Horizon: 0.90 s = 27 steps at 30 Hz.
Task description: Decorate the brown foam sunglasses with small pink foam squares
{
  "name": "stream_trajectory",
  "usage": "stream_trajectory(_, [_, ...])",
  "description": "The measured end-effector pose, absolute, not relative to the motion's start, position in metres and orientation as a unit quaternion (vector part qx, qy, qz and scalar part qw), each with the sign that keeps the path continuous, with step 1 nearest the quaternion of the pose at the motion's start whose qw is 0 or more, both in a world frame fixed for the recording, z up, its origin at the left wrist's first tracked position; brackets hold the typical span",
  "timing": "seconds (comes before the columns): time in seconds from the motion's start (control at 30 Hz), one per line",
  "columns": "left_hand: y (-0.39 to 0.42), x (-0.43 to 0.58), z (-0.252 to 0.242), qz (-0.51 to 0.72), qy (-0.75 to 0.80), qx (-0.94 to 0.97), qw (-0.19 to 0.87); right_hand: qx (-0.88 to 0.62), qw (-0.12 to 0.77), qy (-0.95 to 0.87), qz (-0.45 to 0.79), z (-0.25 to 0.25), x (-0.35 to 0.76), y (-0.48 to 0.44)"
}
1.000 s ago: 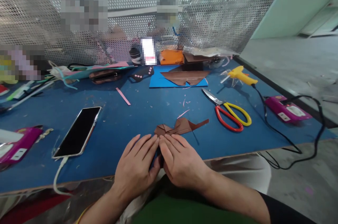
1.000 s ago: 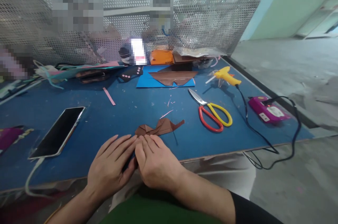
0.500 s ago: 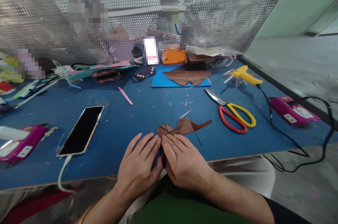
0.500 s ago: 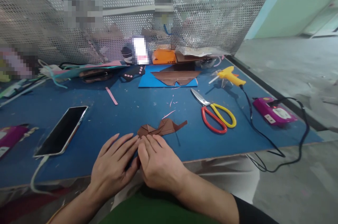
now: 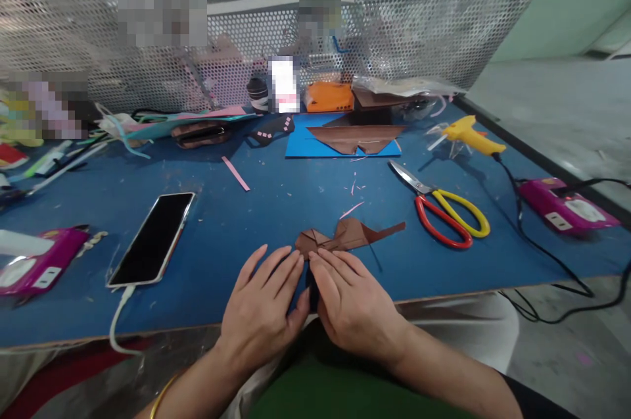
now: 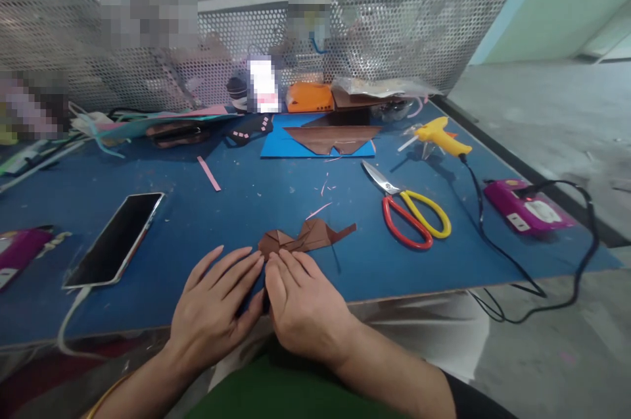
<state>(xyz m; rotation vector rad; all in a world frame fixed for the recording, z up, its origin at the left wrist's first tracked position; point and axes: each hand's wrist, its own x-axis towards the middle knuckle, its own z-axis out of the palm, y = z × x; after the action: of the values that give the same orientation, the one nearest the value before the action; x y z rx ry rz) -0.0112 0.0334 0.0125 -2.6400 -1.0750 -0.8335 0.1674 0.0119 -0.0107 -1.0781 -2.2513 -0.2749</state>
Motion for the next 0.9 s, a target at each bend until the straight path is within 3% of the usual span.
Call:
stream_trajectory(0.57, [0.034,-0.011,0.015,-0.29,-0.368,-0.88,0.073,-0.412,0.309,-0.853,-0.092,-0.004,0.169,0.01])
stream_trajectory(0.7, [0.034,-0.014,0.015,-0.301,-0.395,-0.867,0.049,-0.415,0.379,-0.823,-0.085,-0.002,0.19,-0.006])
stream_trajectory(0.8, [0.039,-0.014,0.018,-0.29,-0.428,-0.856,0.031,-0.504,0.427,-0.747,-0.078,-0.004,0.214,-0.013])
stream_trajectory(0.9, [0.047,-0.01,0.022,-0.26,-0.468,-0.845,0.001,-0.64,0.418,-0.643,-0.046,-0.004,0.233,-0.005])
